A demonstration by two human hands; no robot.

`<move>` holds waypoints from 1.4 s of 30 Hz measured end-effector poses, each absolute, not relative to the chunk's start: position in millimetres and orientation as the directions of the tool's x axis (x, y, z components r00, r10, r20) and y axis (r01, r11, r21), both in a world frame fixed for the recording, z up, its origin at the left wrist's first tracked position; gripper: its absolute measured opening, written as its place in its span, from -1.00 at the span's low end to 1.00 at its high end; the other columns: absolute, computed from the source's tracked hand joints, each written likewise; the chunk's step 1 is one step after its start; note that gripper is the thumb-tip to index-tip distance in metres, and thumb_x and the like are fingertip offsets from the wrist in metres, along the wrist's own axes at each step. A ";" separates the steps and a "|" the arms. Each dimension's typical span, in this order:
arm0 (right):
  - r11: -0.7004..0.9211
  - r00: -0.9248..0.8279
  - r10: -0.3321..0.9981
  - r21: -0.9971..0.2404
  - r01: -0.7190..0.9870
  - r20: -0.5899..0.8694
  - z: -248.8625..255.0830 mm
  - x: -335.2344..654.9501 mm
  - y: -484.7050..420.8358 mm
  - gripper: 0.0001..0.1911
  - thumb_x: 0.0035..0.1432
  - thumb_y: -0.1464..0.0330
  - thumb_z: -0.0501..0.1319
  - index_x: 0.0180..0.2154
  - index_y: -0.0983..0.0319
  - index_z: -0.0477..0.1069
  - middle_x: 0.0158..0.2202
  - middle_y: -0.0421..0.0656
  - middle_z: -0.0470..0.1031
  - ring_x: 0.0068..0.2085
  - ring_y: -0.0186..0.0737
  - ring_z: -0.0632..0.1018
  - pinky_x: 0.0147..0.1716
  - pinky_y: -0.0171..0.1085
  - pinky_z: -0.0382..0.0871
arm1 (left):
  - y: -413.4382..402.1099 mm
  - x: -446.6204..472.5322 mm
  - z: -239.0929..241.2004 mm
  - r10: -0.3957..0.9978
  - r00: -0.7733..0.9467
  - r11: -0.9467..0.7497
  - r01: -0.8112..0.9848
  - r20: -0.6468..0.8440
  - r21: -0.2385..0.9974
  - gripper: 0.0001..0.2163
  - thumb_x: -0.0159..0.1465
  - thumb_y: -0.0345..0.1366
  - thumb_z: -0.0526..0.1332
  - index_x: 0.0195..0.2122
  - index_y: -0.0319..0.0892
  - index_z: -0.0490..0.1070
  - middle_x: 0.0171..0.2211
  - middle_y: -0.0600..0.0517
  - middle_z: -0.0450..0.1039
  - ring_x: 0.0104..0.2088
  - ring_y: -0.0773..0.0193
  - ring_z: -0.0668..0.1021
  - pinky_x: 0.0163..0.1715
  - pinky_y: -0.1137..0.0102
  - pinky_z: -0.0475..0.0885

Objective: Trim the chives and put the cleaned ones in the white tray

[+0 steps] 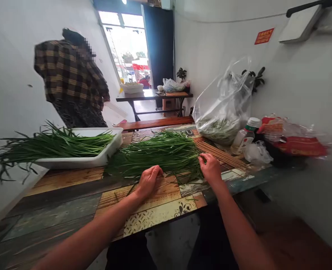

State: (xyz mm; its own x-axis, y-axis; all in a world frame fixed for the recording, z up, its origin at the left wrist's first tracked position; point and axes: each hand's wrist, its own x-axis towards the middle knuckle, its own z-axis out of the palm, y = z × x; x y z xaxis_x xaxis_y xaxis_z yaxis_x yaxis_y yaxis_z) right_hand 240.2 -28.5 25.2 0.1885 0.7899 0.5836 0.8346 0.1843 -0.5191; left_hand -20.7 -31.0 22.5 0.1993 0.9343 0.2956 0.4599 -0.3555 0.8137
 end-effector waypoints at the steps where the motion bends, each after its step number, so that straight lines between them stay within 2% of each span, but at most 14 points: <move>1: 0.156 0.185 0.810 -0.508 0.847 0.557 22.4 246.8 -33.3 -0.67 0.15 0.20 0.05 -0.28 0.24 0.51 -0.26 -0.03 0.55 -0.21 -0.09 0.53 -0.18 -0.13 0.39 | -29.1 -21.2 19.4 0.935 0.209 -0.353 0.461 0.287 0.814 -0.51 0.31 0.01 -0.18 -0.53 -0.17 0.34 -0.52 0.02 0.39 -0.41 0.27 0.42 -0.36 0.41 0.29; 3: 0.135 0.158 0.836 -0.476 0.869 0.525 16.8 253.6 -40.3 -0.67 0.14 0.21 0.07 -0.24 0.25 0.50 -0.26 -0.02 0.54 -0.20 -0.07 0.53 -0.16 -0.11 0.39 | -25.1 -21.5 12.9 0.936 0.223 -0.347 0.475 0.271 0.808 -0.54 0.32 -0.02 -0.16 -0.44 -0.18 0.40 -0.44 0.00 0.44 -0.34 0.24 0.45 -0.29 0.39 0.31; 6: 0.139 0.138 0.834 -0.446 0.884 0.534 11.2 252.3 -41.4 -0.63 0.17 0.24 0.05 -0.08 0.26 0.45 -0.17 0.00 0.51 -0.12 -0.06 0.49 -0.11 -0.10 0.36 | -20.7 -21.3 6.2 0.929 0.240 -0.366 0.498 0.280 0.786 -0.55 0.32 -0.02 -0.14 -0.37 -0.19 0.43 -0.36 -0.02 0.47 -0.30 0.22 0.46 -0.23 0.37 0.31; 9: 0.159 0.106 0.827 -0.412 0.897 0.552 9.9 247.3 -33.5 -0.59 0.20 0.26 0.03 0.02 0.27 0.38 -0.06 0.02 0.44 -0.03 -0.06 0.44 -0.02 -0.10 0.31 | -20.1 -21.7 4.1 0.918 0.258 -0.394 0.488 0.302 0.779 -0.54 0.33 -0.03 -0.15 -0.39 -0.19 0.43 -0.39 -0.01 0.47 -0.32 0.23 0.47 -0.26 0.38 0.31; 13: 0.180 0.028 0.834 -0.320 0.930 0.552 13.7 247.0 -27.7 -0.70 0.20 0.30 0.05 -0.14 0.26 0.47 -0.09 0.01 0.43 -0.03 -0.05 0.42 0.01 -0.10 0.27 | -23.0 -23.9 3.2 0.900 0.284 -0.433 0.488 0.331 0.758 -0.53 0.36 -0.08 -0.17 -0.45 -0.19 0.41 -0.47 0.02 0.44 -0.42 0.28 0.45 -0.33 0.41 0.31; 16: 0.234 -0.024 0.821 -0.297 0.926 0.570 21.3 249.6 -39.2 -0.76 0.20 0.29 0.06 -0.26 0.21 0.48 -0.12 -0.02 0.44 -0.04 -0.06 0.42 0.00 -0.10 0.28 | -25.5 -24.4 1.6 0.833 0.322 -0.553 0.517 0.449 0.654 -0.61 0.37 -0.12 -0.10 -0.38 -0.19 0.43 -0.39 0.00 0.48 -0.33 0.26 0.48 -0.23 0.39 0.33; 19: 0.326 -0.043 0.793 -0.365 0.872 0.607 30.1 246.5 -62.4 -0.78 0.21 0.27 0.07 -0.27 0.17 0.47 -0.13 -0.06 0.47 -0.03 -0.09 0.44 -0.01 -0.12 0.31 | -29.5 -19.3 0.9 0.719 0.356 -0.679 0.543 0.598 0.493 -0.74 0.35 -0.19 0.01 -0.19 -0.17 0.44 -0.24 -0.04 0.50 -0.18 0.22 0.48 -0.07 0.31 0.31; 23: 0.410 0.051 0.763 -0.543 0.732 0.645 36.0 231.8 -92.7 -0.81 0.18 0.23 0.12 -0.30 0.16 0.44 -0.20 -0.09 0.51 -0.13 -0.13 0.50 -0.18 -0.16 0.42 | -42.8 3.5 6.1 0.647 0.412 -0.726 0.590 0.642 0.354 -0.78 0.33 -0.26 0.07 -0.07 -0.09 0.42 -0.14 -0.04 0.47 -0.08 0.19 0.45 0.00 0.24 0.27; 28: 0.345 0.192 0.784 -0.672 0.655 0.590 31.7 221.8 -105.9 -0.79 0.17 0.19 0.16 -0.30 0.17 0.45 -0.24 -0.12 0.52 -0.31 -0.23 0.51 -0.28 -0.22 0.44 | -51.4 35.3 23.7 0.554 0.424 -0.780 0.564 0.716 0.270 -0.77 0.33 -0.24 0.09 -0.03 -0.09 0.40 -0.15 -0.03 0.47 -0.10 0.19 0.45 -0.04 0.28 0.28; 33: 0.265 0.303 0.817 -0.786 0.559 0.491 25.0 226.1 -108.2 -0.73 0.09 0.13 0.22 -0.35 0.20 0.47 -0.34 -0.15 0.53 -0.40 -0.27 0.50 -0.36 -0.25 0.45 | -38.9 26.5 30.5 0.555 0.173 -0.680 0.657 0.813 0.324 -0.71 0.34 -0.38 -0.03 -0.01 -0.12 0.40 -0.16 -0.07 0.45 -0.10 0.18 0.45 -0.06 0.25 0.28; 35: 0.258 0.332 0.827 -0.830 0.494 0.454 24.4 224.7 -112.6 -0.73 0.07 0.13 0.24 -0.35 0.21 0.46 -0.37 -0.15 0.53 -0.40 -0.26 0.51 -0.36 -0.25 0.45 | -39.9 20.6 26.0 0.535 0.231 -0.723 0.623 0.813 0.299 -0.72 0.33 -0.38 -0.01 0.00 -0.12 0.39 -0.13 -0.08 0.45 -0.06 0.17 0.44 -0.01 0.23 0.26; 38: 0.285 0.334 0.842 -0.876 0.390 0.423 26.4 218.4 -119.9 -0.75 0.07 0.15 0.25 -0.35 0.21 0.46 -0.36 -0.15 0.53 -0.37 -0.26 0.52 -0.32 -0.26 0.45 | -50.3 20.8 19.7 0.435 0.404 -0.833 0.519 0.805 0.189 -0.75 0.32 -0.33 0.07 -0.01 -0.12 0.39 -0.14 -0.06 0.47 -0.07 0.19 0.46 0.00 0.26 0.27; 42: 0.297 0.309 0.862 -0.894 0.335 0.402 30.0 210.4 -124.4 -0.76 0.08 0.16 0.25 -0.37 0.21 0.46 -0.37 -0.16 0.52 -0.38 -0.28 0.51 -0.34 -0.29 0.44 | -62.1 29.4 21.3 0.314 0.396 -0.839 0.541 0.863 0.057 -0.80 0.30 -0.27 0.15 -0.07 -0.07 0.44 -0.10 -0.06 0.44 -0.04 0.19 0.43 -0.01 0.28 0.28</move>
State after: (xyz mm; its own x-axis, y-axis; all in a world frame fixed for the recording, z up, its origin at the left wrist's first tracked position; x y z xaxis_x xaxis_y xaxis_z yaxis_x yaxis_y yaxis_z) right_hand 210.4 -124.4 30.0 0.3093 0.8617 0.4022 0.3355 0.2969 -0.8940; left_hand 29.4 -62.1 21.3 0.3965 0.3141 0.8627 0.5409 -0.8391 0.0569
